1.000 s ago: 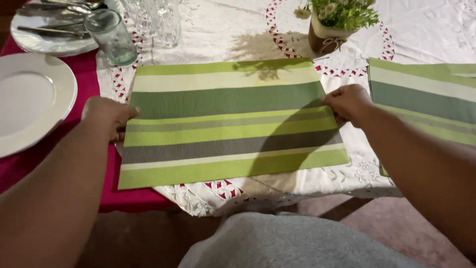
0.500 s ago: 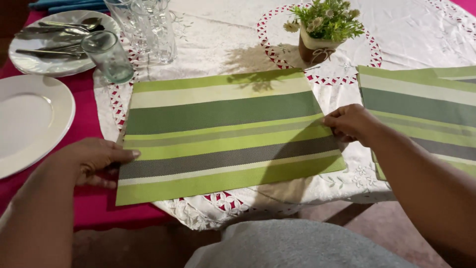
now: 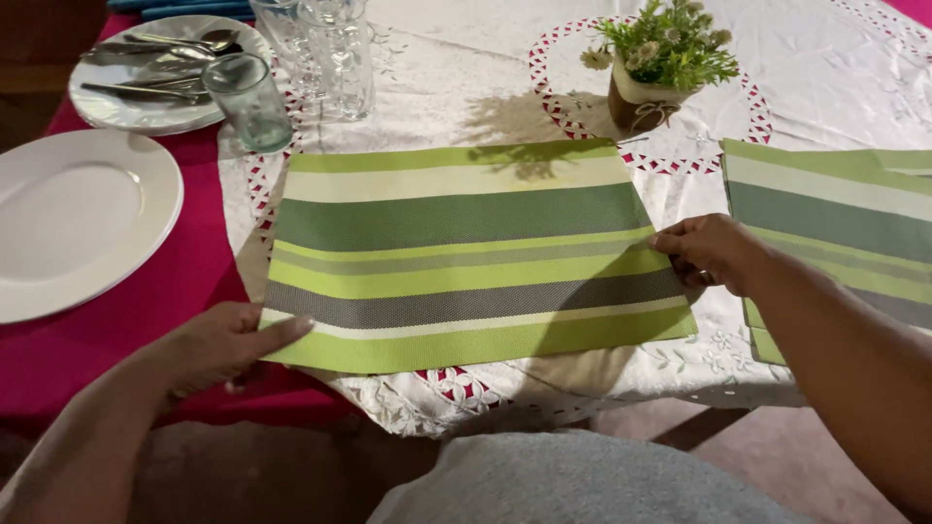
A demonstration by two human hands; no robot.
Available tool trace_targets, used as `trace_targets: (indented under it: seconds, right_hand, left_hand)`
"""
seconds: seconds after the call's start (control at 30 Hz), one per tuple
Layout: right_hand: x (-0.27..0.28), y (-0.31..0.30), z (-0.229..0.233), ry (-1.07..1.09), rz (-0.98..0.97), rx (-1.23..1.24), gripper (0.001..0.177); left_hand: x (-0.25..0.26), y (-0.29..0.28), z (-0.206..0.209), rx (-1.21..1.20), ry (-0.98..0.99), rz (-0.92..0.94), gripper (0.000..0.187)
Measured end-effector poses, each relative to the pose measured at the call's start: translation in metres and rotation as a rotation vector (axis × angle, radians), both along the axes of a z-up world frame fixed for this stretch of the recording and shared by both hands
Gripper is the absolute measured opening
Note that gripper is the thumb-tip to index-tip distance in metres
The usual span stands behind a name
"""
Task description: Organize forks and spoons on plates and arrange placemats on a dining table.
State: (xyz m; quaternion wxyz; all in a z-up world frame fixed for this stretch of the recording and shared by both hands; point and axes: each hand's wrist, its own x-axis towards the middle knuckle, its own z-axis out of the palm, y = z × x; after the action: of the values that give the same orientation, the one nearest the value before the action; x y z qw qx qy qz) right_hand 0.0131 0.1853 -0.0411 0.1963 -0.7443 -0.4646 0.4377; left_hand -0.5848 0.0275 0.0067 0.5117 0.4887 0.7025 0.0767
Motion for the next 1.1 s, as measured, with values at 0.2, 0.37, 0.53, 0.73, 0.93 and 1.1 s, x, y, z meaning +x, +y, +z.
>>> trace_targets:
  seconds: [0.2, 0.37, 0.53, 0.73, 0.93, 1.1]
  right_hand:
    - [-0.001, -0.003, 0.003, 0.009, -0.007, -0.01, 0.03]
    - [-0.017, -0.017, 0.026, -0.032, -0.047, -0.015, 0.031]
    - [-0.016, -0.019, 0.017, -0.115, -0.035, 0.021, 0.029]
    - [-0.014, -0.026, 0.017, -0.092, -0.023, 0.09, 0.028]
    - [-0.014, -0.029, 0.016, -0.045, -0.029, 0.12, 0.03]
    - [-0.017, -0.032, 0.007, -0.086, 0.001, 0.192, 0.033]
  left_hand:
    - [0.0, -0.005, -0.01, -0.05, 0.062, -0.09, 0.056]
    - [0.013, -0.009, 0.007, -0.108, 0.033, 0.282, 0.046]
    - [0.006, -0.007, -0.01, -0.016, 0.047, 0.357, 0.042]
    - [-0.009, 0.002, -0.025, -0.012, -0.008, 0.411, 0.037]
    - [-0.019, 0.008, -0.027, -0.049, 0.024, 0.414, 0.038]
    - [-0.028, 0.011, -0.033, -0.075, 0.12, 0.353, 0.04]
